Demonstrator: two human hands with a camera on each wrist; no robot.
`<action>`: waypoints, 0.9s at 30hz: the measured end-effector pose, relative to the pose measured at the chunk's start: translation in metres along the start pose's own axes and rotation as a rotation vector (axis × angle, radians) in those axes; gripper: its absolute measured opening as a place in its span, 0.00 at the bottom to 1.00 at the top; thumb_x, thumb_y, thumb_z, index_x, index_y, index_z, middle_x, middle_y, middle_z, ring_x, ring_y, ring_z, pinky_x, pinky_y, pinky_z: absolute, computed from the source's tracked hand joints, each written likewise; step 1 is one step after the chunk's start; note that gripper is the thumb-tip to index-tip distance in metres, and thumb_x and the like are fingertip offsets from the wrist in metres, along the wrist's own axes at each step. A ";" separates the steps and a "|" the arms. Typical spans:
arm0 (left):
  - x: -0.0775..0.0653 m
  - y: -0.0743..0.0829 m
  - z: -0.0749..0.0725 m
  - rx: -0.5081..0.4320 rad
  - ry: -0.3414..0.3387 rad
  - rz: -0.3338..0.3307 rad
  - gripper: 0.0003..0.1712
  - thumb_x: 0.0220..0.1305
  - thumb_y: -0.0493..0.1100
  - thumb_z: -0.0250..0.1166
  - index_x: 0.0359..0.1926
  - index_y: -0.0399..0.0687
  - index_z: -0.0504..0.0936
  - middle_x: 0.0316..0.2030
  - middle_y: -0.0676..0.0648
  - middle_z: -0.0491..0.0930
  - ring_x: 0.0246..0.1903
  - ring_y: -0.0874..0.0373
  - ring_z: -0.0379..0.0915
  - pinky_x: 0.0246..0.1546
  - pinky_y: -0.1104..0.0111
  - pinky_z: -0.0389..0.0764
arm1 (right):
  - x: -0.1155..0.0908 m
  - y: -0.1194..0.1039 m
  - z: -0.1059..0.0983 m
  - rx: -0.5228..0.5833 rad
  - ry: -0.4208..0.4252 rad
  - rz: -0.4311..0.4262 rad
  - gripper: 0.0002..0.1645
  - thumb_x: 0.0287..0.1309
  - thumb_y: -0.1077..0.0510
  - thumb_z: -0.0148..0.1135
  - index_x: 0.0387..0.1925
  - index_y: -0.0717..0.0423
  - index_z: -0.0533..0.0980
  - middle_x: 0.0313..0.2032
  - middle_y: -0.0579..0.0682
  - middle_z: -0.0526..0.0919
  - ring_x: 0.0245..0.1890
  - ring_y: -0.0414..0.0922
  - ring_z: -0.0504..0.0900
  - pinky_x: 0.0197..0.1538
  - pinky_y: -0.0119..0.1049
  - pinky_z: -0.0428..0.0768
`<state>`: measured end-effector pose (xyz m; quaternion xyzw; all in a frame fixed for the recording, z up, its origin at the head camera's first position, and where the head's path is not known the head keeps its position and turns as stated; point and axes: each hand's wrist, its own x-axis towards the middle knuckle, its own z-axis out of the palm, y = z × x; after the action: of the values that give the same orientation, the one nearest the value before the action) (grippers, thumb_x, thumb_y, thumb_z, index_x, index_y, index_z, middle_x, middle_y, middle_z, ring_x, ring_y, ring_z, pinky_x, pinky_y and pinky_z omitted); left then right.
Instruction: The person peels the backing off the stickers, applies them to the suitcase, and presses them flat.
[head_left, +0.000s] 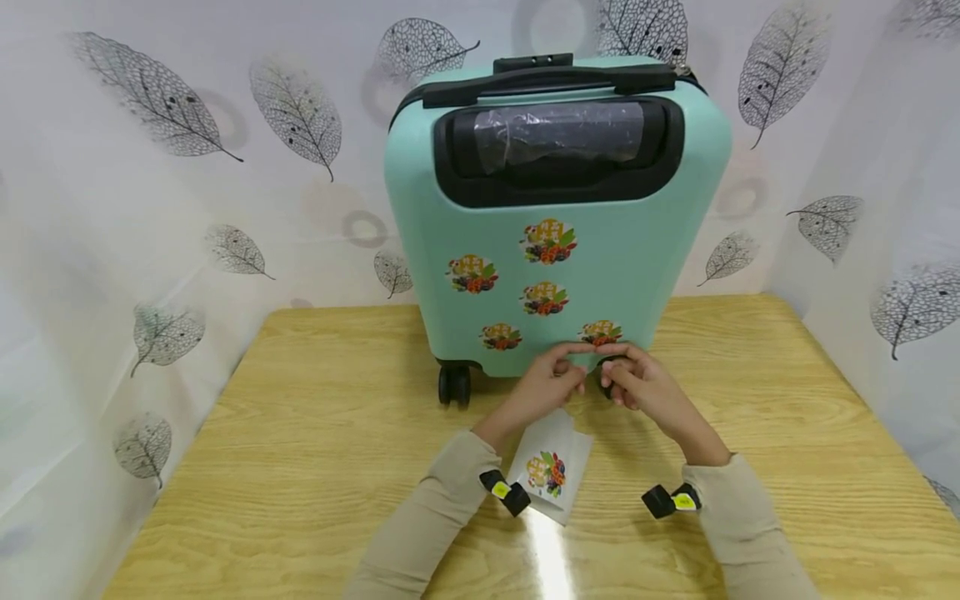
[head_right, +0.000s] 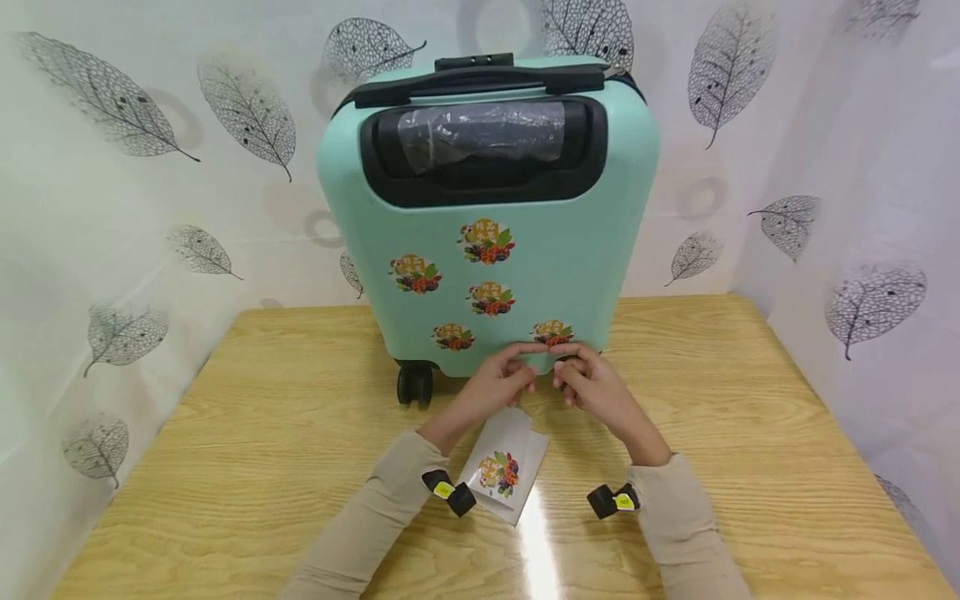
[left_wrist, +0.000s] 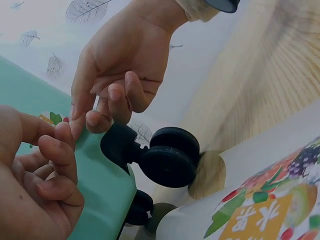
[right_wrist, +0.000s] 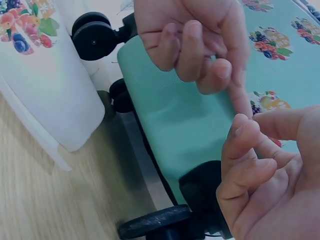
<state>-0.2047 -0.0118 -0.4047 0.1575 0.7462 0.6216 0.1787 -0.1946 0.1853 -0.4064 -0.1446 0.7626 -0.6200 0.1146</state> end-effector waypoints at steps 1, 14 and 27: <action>0.000 0.000 -0.001 -0.004 0.003 -0.005 0.21 0.73 0.42 0.52 0.64 0.61 0.71 0.27 0.47 0.76 0.16 0.62 0.58 0.19 0.71 0.65 | 0.000 -0.001 -0.001 -0.003 0.004 0.001 0.24 0.74 0.55 0.43 0.62 0.68 0.61 0.31 0.47 0.75 0.20 0.36 0.72 0.21 0.30 0.68; -0.005 0.013 -0.013 -0.009 0.025 0.026 0.21 0.73 0.41 0.51 0.63 0.63 0.72 0.26 0.50 0.75 0.14 0.61 0.56 0.16 0.71 0.63 | -0.004 -0.016 -0.012 -0.014 0.003 -0.049 0.26 0.74 0.51 0.44 0.62 0.67 0.62 0.32 0.43 0.77 0.21 0.38 0.75 0.20 0.32 0.70; 0.000 0.028 -0.013 0.055 -0.026 0.093 0.21 0.74 0.43 0.50 0.64 0.63 0.71 0.27 0.49 0.75 0.13 0.60 0.56 0.16 0.69 0.62 | -0.001 -0.028 -0.016 -0.071 -0.001 -0.096 0.26 0.74 0.50 0.43 0.62 0.66 0.63 0.34 0.43 0.78 0.24 0.41 0.77 0.22 0.34 0.73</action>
<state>-0.2107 -0.0180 -0.3747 0.2050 0.7525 0.6064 0.1550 -0.1966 0.1947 -0.3759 -0.1852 0.7762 -0.5974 0.0800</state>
